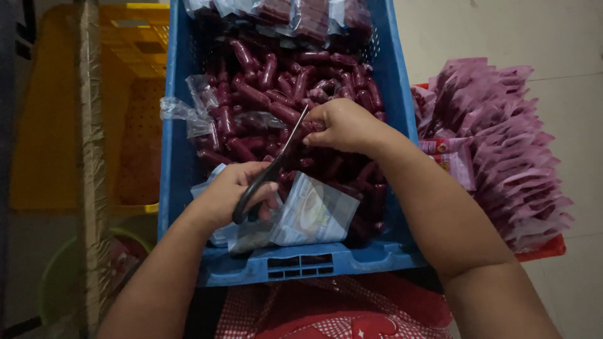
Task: Using scissors to cut a continuous chain of sausages into individual links inside a plastic crate.
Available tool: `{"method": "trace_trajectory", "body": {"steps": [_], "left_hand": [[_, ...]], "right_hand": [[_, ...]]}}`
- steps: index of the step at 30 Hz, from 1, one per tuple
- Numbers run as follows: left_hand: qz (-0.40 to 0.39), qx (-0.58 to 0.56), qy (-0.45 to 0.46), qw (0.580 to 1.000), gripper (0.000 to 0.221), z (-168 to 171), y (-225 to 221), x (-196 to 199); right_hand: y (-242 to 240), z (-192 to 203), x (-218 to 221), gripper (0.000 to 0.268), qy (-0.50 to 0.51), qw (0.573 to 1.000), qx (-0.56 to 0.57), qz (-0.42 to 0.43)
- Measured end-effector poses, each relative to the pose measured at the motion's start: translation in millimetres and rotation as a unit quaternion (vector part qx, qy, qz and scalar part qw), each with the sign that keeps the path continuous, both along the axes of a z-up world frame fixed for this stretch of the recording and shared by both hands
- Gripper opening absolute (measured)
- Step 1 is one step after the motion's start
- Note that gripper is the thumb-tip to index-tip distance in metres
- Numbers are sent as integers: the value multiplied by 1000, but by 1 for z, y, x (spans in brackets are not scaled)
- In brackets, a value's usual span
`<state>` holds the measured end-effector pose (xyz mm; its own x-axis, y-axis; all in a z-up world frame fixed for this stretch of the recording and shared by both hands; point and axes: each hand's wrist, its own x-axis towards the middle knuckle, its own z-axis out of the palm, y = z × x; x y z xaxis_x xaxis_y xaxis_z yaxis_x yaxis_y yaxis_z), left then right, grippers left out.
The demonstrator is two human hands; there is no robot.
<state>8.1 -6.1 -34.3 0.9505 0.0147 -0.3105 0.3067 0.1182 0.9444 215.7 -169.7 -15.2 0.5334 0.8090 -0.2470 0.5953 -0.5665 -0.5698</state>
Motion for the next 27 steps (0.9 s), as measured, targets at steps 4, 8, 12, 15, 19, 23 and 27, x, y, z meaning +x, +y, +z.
{"method": "trace_trajectory", "body": {"steps": [4, 8, 12, 15, 19, 23, 27], "left_hand": [[0, -15, -8, 1000, 31, -1, 0, 0], [9, -6, 14, 1000, 36, -11, 3, 2], [19, 0, 20, 1000, 38, -11, 5, -2], [90, 15, -13, 996, 27, 2, 13, 0], [236, 84, 140, 958, 35, 64, 15, -8], [330, 52, -15, 943, 16, 13, 46, -13], [313, 7, -60, 948, 18, -3, 55, -14]], "right_hand": [[1, -2, 0, 31, -7, 1000, -11, 3], [-3, -19, 11, 31, -1, 1000, -5, -18], [-10, -4, 11, 35, 40, 996, 48, -69], [-2, 10, 10, 34, 99, 971, 165, -144], [33, 38, 0, 39, 290, 917, 215, -171], [80, -15, 3, 24, 44, 996, 65, -47], [124, -60, -16, 47, -268, 956, -111, 50]]}}
